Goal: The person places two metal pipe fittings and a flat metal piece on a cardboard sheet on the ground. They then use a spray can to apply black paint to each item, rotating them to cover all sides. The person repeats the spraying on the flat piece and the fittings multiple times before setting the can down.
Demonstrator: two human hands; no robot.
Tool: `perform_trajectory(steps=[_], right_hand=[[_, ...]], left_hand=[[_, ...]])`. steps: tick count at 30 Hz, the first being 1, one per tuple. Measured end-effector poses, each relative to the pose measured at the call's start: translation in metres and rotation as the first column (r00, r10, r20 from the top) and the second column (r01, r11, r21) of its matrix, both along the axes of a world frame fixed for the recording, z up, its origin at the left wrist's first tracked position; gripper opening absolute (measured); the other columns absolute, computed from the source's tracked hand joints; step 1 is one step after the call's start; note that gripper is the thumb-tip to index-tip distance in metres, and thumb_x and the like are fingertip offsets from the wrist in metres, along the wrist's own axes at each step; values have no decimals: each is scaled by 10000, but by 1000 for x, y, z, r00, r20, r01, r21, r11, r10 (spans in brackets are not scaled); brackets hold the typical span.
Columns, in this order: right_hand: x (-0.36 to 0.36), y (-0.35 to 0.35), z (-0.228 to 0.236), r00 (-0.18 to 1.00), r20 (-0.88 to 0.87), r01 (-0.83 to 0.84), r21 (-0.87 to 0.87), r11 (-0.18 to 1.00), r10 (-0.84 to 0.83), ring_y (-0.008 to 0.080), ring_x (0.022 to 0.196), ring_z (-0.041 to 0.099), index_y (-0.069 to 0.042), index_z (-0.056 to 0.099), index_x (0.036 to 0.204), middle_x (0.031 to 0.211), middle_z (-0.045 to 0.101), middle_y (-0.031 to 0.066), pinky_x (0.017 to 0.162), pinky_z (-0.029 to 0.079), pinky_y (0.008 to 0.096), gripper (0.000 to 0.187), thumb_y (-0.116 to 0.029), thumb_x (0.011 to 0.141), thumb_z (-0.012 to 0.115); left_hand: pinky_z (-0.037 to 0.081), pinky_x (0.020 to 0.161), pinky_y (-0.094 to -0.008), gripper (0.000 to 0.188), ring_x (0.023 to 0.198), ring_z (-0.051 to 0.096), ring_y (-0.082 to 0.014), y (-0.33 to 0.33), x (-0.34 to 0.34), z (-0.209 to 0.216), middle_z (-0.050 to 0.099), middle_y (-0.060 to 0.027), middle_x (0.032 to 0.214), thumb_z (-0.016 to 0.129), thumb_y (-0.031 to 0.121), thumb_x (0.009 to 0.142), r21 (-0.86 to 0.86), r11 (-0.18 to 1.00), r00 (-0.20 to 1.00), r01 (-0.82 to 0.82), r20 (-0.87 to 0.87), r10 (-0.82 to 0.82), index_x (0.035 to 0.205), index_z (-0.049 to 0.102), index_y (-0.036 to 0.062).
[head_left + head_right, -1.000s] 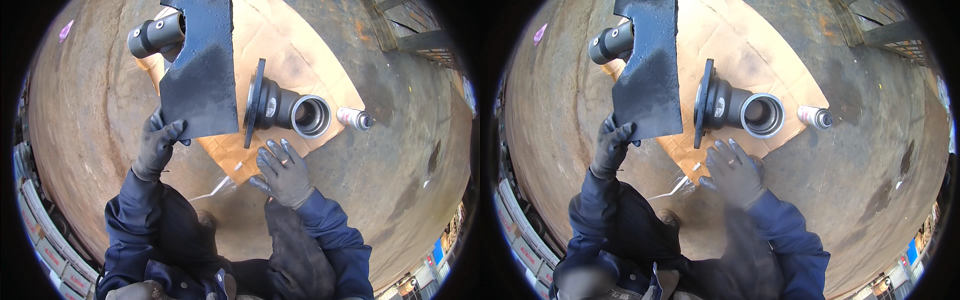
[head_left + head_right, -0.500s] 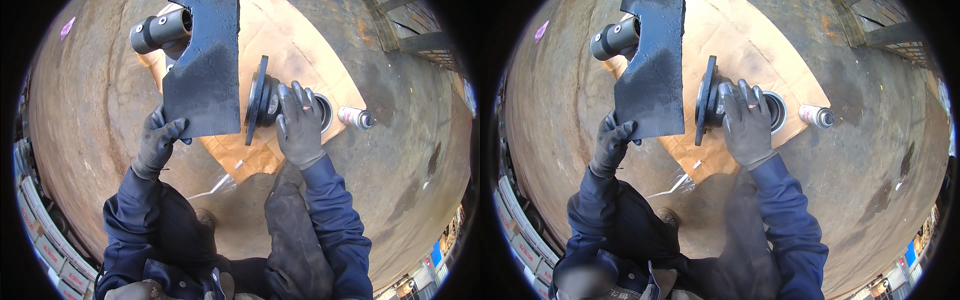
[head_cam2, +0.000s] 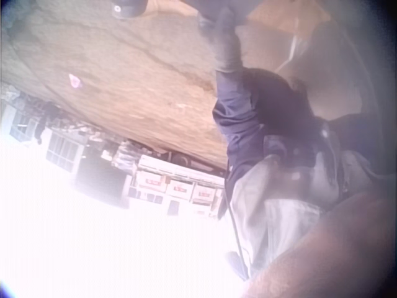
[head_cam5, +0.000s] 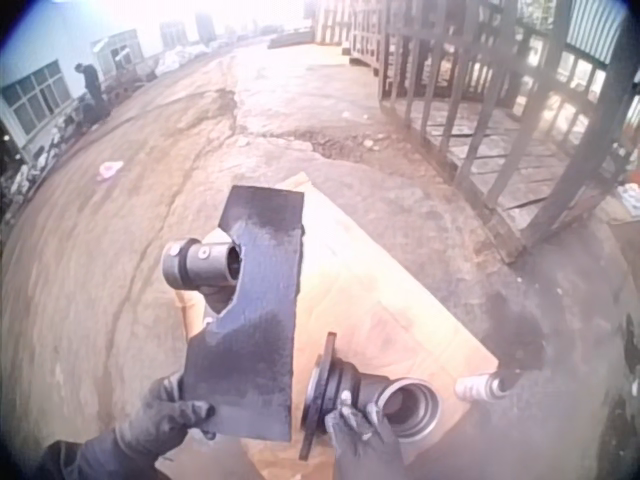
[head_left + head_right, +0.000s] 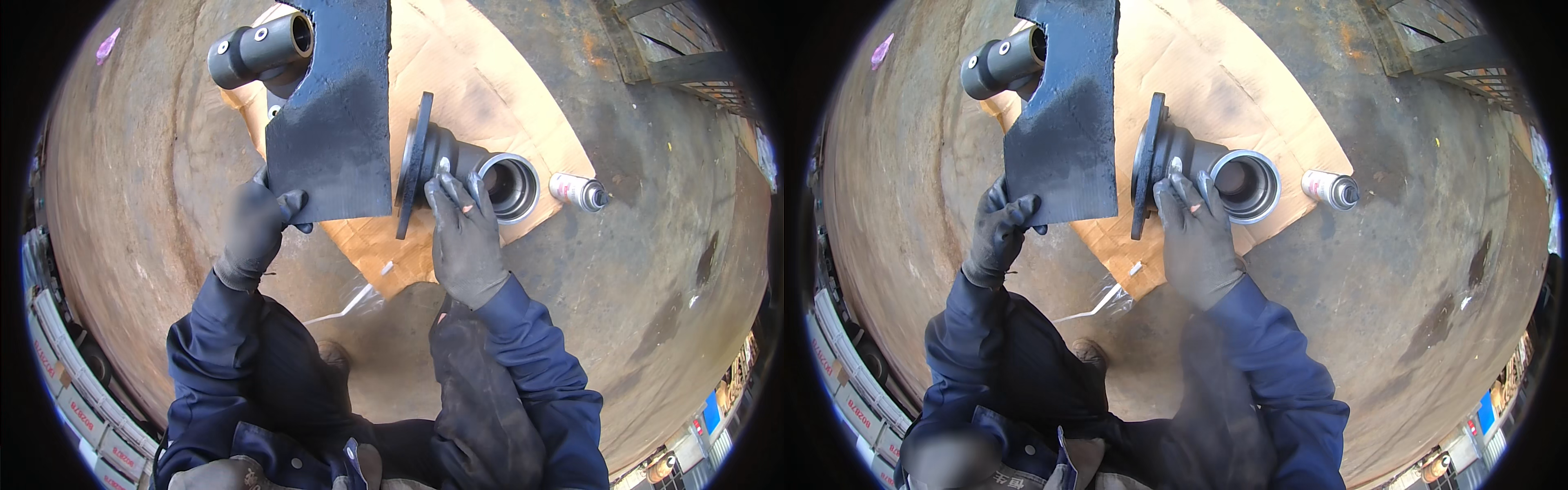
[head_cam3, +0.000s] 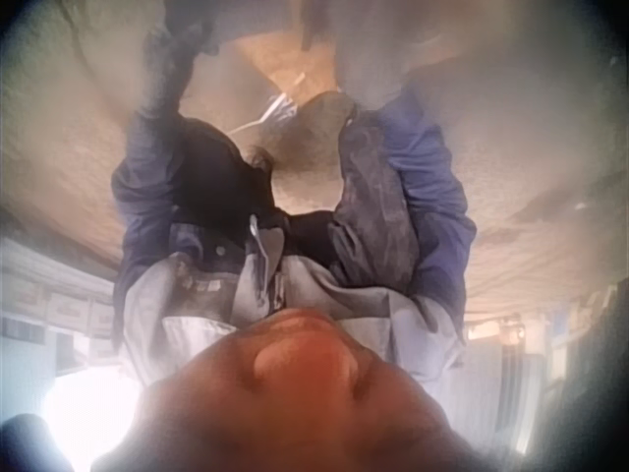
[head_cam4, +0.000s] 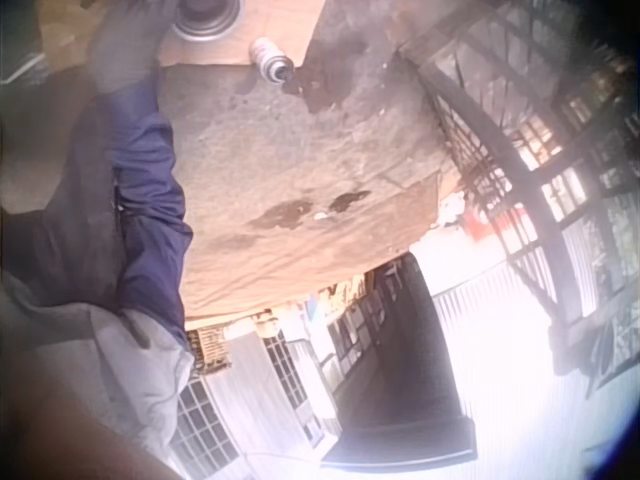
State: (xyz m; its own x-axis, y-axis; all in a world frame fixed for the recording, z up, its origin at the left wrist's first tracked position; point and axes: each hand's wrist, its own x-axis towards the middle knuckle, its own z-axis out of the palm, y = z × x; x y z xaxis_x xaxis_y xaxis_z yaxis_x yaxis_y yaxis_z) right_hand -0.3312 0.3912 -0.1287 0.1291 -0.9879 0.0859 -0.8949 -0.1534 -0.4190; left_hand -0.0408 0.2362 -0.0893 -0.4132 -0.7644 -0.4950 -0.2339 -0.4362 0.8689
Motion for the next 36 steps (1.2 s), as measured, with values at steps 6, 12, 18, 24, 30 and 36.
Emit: perform_trajectory(steps=[6, 12, 18, 24, 30, 36], right_hand=[[6, 54, 4, 949, 299, 133, -83, 988, -102, 375, 1067, 717, -20, 698, 1306, 1131, 756, 176, 1146, 463, 594, 469, 48, 845, 652], [-6, 77, -13, 911, 309, 314, -94, 945, -272, 327, 849, 700, -51, 734, 1199, 948, 743, 107, 831, 567, 481, 281, -63, 918, 744], [-23, 69, -8, 856, 356, 390, 30, 920, -374, 357, 878, 681, -75, 764, 1168, 962, 713, 114, 789, 540, 489, 261, -110, 911, 786], [-26, 13, 11, 958, 20, 285, -141, 948, -285, 312, 1181, 614, -139, 780, 1206, 1224, 664, 95, 1045, 474, 534, 325, -211, 890, 803], [-23, -32, 7, 952, -200, 220, -72, 973, -230, 335, 1331, 556, -222, 779, 1276, 1392, 643, 104, 1187, 393, 541, 390, -203, 887, 767], [-34, -44, -5, 976, -201, 75, -30, 997, -79, 235, 1240, 604, -169, 793, 1173, 1236, 639, 12, 1238, 368, 515, 297, -147, 900, 678]], left_hand=[[604, 708, -292, 736, 801, 700, -147, 0, 0, -6, 714, -134, 1122, 826, 307, 970, 67, 998, 998, -13, -60, 17, 1477, 513, -123], [588, 719, -274, 533, 816, 693, -110, -8, -8, -11, 734, -65, 1047, 774, 254, 1008, -33, 999, 1000, -8, -6, 8, 1388, 595, -74], [616, 763, -269, 490, 854, 701, -106, -19, -19, -22, 736, -54, 1108, 747, 179, 1032, -52, 999, 999, -3, 39, 5, 1437, 594, -52], [625, 790, -278, 451, 909, 695, -95, -29, -26, -47, 736, -43, 1143, 721, 132, 1044, 42, 999, 996, 34, 78, -37, 1448, 604, -31], [617, 803, -274, 419, 903, 689, -97, -36, -21, -78, 734, -35, 1145, 731, 148, 1045, 116, 989, 988, 97, 113, -110, 1410, 620, -24], [610, 797, -271, 350, 884, 692, -111, -31, -22, -106, 740, -47, 1102, 719, 113, 1034, 110, 990, 973, 89, 201, -110, 1346, 639, -24]])
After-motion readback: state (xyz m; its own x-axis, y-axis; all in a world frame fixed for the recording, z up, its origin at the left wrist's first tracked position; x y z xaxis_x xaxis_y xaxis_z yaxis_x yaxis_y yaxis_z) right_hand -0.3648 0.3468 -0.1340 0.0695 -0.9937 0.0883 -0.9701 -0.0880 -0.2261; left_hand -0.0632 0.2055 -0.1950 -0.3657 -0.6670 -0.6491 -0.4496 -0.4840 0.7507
